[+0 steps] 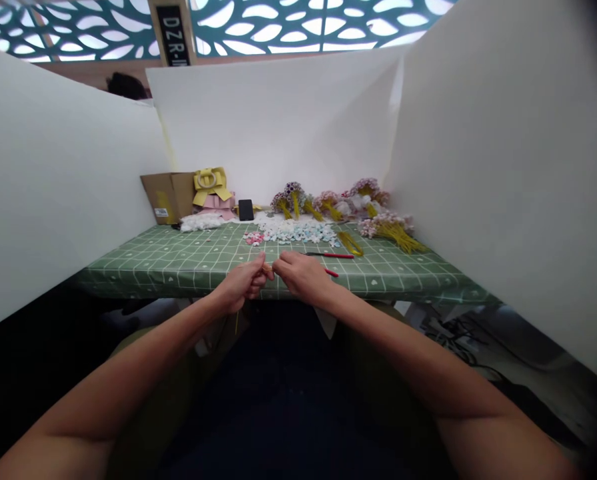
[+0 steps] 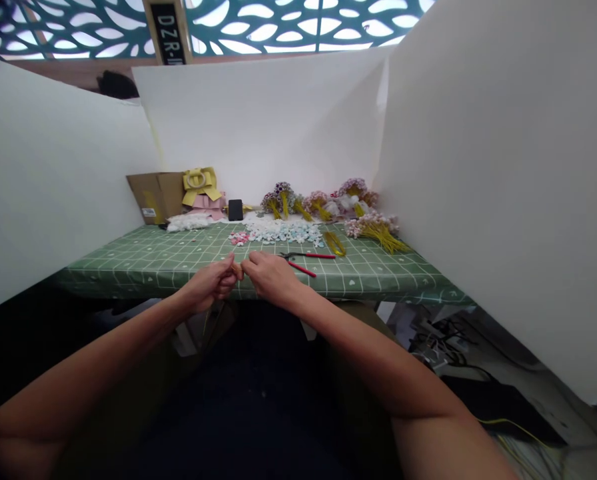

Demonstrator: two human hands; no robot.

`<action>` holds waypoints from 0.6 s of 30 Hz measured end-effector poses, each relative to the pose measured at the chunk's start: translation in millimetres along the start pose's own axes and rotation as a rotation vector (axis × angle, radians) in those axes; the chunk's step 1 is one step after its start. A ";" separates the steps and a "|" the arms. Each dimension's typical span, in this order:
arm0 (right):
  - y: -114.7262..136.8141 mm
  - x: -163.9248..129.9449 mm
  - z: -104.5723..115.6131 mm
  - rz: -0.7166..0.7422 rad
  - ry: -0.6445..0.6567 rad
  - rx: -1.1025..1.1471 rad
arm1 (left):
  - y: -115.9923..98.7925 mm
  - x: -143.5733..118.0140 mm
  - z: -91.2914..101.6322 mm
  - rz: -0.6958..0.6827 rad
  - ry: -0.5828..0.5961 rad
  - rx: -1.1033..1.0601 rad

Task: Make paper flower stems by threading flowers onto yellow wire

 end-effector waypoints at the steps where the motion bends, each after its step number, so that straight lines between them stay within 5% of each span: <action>1: -1.0 0.1 2.4 -0.011 0.003 0.048 | -7.9 -0.7 0.4 -0.056 0.003 0.092; 4: -6.9 1.7 9.6 -0.072 0.101 0.471 | -47.8 -8.8 -2.3 -0.363 -0.015 0.468; 7: -3.5 -0.7 4.3 -0.154 0.411 1.073 | -85.0 -26.4 -14.0 -0.673 -0.023 0.754; 9: 2.8 -4.5 -1.3 -0.184 0.583 1.272 | -93.8 -32.4 -18.3 -0.769 -0.022 0.860; 11: -3.3 -3.0 -7.3 -0.223 0.541 1.189 | -86.0 -26.8 -14.1 -0.720 -0.034 0.858; 13: -19.5 2.3 -7.2 -0.262 0.300 0.859 | -60.6 -12.6 -2.9 -0.511 -0.039 0.700; 15: -22.0 4.1 -0.8 -0.206 0.081 0.462 | -25.8 -1.5 4.9 -0.243 -0.028 0.417; 18: -7.2 1.6 -0.1 -0.053 -0.016 0.118 | 4.3 1.4 1.7 -0.020 0.006 0.088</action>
Point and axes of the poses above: each hand's wrist, its own x-axis towards the middle knuckle, its own z-axis out of the back of the hand, y = z × x, the point moved 9 cm from there along x, towards the middle knuckle, and after that the axes turned 9 degrees about -z, right-handed, at the moved point
